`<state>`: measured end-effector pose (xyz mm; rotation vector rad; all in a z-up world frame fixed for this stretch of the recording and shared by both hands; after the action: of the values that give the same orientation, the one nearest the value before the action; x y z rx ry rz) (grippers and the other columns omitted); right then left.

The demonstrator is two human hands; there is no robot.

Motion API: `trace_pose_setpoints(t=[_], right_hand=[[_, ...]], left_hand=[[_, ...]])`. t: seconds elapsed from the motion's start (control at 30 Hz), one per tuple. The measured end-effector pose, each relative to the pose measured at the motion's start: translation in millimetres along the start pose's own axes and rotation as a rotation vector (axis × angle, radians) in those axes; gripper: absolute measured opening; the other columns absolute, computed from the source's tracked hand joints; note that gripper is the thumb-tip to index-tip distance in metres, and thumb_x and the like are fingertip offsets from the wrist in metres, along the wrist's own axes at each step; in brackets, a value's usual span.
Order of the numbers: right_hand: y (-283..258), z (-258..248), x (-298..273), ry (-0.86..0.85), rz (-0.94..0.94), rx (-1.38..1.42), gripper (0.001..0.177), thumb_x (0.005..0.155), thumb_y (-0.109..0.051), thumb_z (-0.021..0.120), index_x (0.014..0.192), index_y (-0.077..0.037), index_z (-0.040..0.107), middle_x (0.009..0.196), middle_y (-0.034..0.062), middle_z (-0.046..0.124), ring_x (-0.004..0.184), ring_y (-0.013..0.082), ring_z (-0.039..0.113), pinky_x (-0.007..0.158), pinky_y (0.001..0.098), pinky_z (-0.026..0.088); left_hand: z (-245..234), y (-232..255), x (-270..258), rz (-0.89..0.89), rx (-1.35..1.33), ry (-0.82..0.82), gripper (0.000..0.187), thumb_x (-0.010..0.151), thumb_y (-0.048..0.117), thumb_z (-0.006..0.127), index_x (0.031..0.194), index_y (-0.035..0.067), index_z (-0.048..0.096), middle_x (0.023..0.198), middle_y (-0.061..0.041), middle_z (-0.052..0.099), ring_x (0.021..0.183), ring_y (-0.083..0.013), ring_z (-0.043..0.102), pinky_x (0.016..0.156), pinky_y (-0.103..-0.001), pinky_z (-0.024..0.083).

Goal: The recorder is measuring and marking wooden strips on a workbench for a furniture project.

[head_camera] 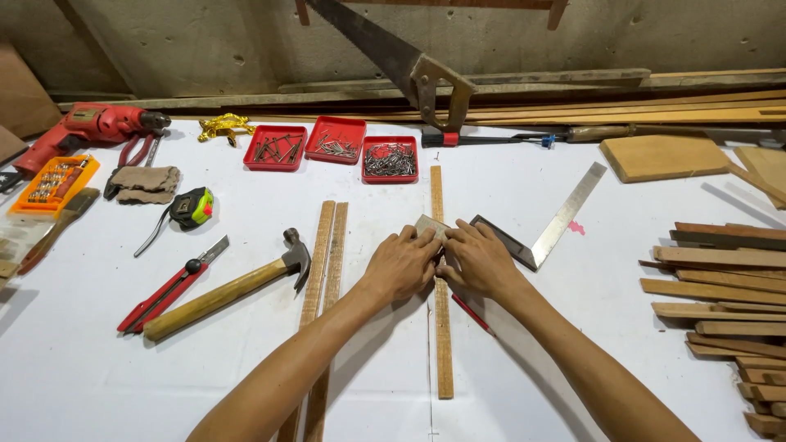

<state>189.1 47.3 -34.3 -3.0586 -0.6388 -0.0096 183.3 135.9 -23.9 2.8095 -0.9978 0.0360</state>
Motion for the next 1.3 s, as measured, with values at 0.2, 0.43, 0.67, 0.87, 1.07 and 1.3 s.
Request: trace_pose_setpoints(t=[0.2,0.43,0.67,0.87,1.07,1.3], right_hand=[[-2,3,-9,-0.021,0.003,-0.037,0.069,0.090,-0.060,0.059,0.135,-0.008,0.058,0.151,0.0114,0.047,0.144,0.0313,0.036,0.118,0.0506,0.026],[14,1,18,-0.021,0.022,-0.012,0.069,0.090,-0.060,0.059,0.136,-0.008,0.058,0.153,0.0108,0.046,0.145,0.0322,0.036,0.120,0.0511,0.026],[34,6,54,-0.043,0.017,-0.011,0.070,0.089,-0.058,0.061,0.137,-0.007,0.057,0.153,0.0110,0.045,0.145,0.0329,0.034,0.119,0.0540,0.025],[50,11,83,-0.027,0.029,-0.001,0.068,0.090,-0.055,0.060,0.138,-0.007,0.056,0.153,0.0123,0.045,0.146,0.0335,0.034,0.120,0.0533,0.025],[52,12,83,0.028,0.016,-0.010,0.067,0.094,-0.052,0.058,0.141,-0.004,0.053,0.153,0.0144,0.045,0.145,0.0336,0.036,0.120,0.0517,0.025],[38,1,46,0.091,-0.028,-0.012,0.076,0.091,-0.056,0.056,0.147,-0.007,0.045,0.154,0.0122,0.044,0.145,0.0305,0.035,0.120,0.0517,0.025]], left_hand=[[-1,-2,4,-0.018,-0.018,0.008,0.045,0.093,0.031,0.053,0.134,0.013,0.056,0.149,-0.009,0.052,0.127,-0.0283,0.052,0.096,-0.044,0.050],[-6,-16,30,-0.041,-0.033,-0.027,0.044,0.093,0.028,0.052,0.133,0.013,0.058,0.149,-0.008,0.053,0.127,-0.0284,0.053,0.096,-0.045,0.051],[1,-42,66,-0.011,-0.052,0.074,0.047,0.091,0.028,0.052,0.134,0.011,0.058,0.150,-0.010,0.052,0.126,-0.0310,0.053,0.095,-0.046,0.051],[-3,-59,87,0.002,-0.078,0.149,0.047,0.090,0.029,0.056,0.133,0.010,0.060,0.148,-0.010,0.053,0.128,-0.0332,0.051,0.096,-0.046,0.050],[-1,-62,88,-0.015,-0.117,0.149,0.042,0.090,0.028,0.058,0.129,0.012,0.061,0.149,-0.008,0.054,0.127,-0.0308,0.051,0.100,-0.046,0.048],[-6,-44,54,0.019,-0.112,0.277,0.044,0.094,0.033,0.057,0.134,0.015,0.061,0.147,-0.008,0.057,0.126,-0.0283,0.052,0.099,-0.044,0.048]])
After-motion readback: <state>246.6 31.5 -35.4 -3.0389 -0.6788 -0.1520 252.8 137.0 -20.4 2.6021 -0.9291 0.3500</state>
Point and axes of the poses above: each hand's wrist, its own x-axis towards the middle knuckle, its own z-axis out of the palm, y = z × x, the point moved 10 cm from there along x, towards the middle knuckle
